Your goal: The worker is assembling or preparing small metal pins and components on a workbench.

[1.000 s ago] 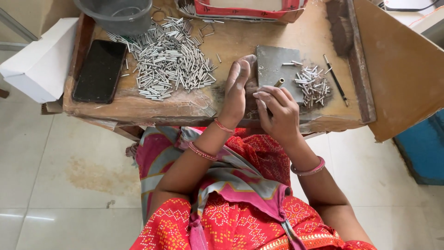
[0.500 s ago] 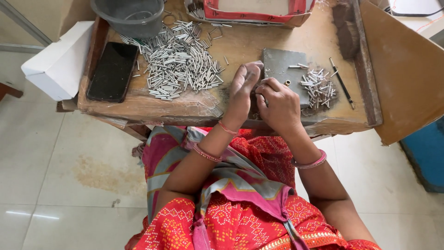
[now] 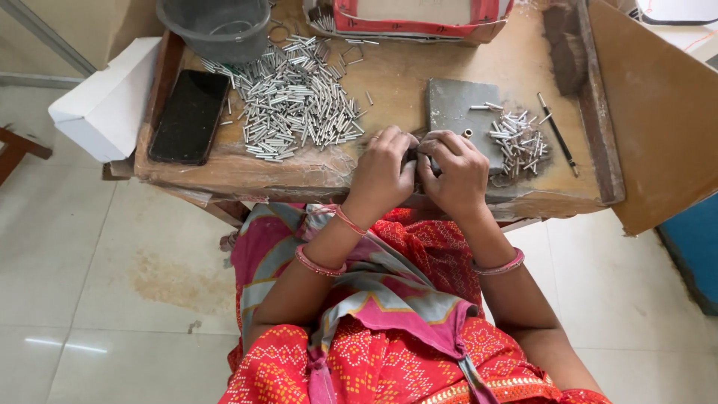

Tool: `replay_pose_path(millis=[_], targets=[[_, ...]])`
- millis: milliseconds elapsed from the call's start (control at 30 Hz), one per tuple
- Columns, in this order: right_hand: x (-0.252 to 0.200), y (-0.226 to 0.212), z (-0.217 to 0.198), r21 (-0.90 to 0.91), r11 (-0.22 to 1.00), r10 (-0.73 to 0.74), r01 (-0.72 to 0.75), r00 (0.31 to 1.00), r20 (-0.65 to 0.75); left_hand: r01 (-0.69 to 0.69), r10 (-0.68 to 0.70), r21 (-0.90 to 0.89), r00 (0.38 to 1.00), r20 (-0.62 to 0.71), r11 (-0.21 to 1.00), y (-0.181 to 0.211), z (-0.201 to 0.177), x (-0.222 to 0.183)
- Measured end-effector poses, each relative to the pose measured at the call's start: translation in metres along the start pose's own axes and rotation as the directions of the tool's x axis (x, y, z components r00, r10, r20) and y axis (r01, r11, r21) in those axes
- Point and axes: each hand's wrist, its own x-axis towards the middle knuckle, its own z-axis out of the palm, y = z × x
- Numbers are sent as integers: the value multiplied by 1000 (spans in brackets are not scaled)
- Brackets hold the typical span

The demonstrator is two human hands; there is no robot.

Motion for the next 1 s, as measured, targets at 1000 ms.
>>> replay_pose_path(millis=[1000], targets=[[-8, 8, 0, 132, 988, 89, -85, 996, -25, 123, -123, -7, 992, -24, 992, 1, 5, 10]])
